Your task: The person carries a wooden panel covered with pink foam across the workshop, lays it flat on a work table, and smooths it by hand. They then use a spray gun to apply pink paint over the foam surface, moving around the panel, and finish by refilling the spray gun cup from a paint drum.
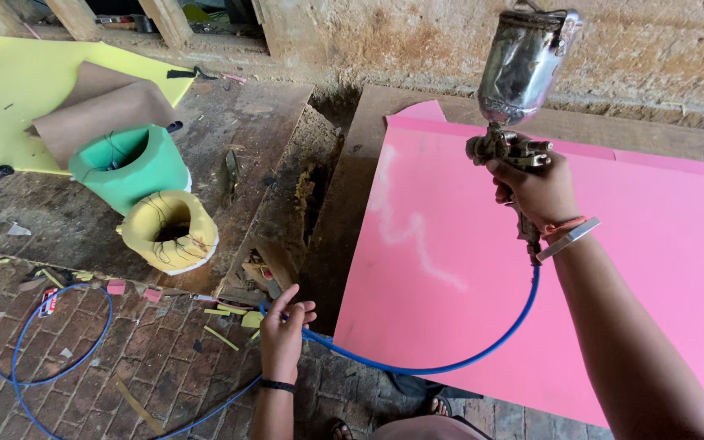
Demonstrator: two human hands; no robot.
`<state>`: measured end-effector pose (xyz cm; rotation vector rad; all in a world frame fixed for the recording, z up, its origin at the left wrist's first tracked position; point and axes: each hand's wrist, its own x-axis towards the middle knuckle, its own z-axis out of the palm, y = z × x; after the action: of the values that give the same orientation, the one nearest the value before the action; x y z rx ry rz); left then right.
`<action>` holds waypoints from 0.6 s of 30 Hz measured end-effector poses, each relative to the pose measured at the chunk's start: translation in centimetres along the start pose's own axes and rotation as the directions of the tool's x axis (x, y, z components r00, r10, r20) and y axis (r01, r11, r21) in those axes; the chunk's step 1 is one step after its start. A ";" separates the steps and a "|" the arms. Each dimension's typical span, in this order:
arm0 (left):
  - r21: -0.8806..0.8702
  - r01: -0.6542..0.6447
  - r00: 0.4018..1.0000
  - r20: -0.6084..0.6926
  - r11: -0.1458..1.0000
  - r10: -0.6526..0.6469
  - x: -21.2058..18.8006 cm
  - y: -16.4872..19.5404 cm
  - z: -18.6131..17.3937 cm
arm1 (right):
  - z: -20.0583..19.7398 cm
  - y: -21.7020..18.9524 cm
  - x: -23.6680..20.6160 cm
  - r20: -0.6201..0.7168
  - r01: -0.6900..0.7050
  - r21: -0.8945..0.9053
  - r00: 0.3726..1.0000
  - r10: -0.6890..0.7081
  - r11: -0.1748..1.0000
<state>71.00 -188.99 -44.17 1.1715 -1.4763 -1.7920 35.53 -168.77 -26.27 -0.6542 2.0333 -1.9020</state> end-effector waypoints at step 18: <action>0.158 0.157 0.987 -0.058 0.975 -0.149 -1.2 4.1 4.5 | -4.9 2.1 4.2 -0.153 0.065 -0.040 0.986 -0.070 0.997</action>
<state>67.19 -186.87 -39.78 1.4327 -1.5663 -1.7578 29.22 -166.60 -27.46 -0.6088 2.1683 -2.0172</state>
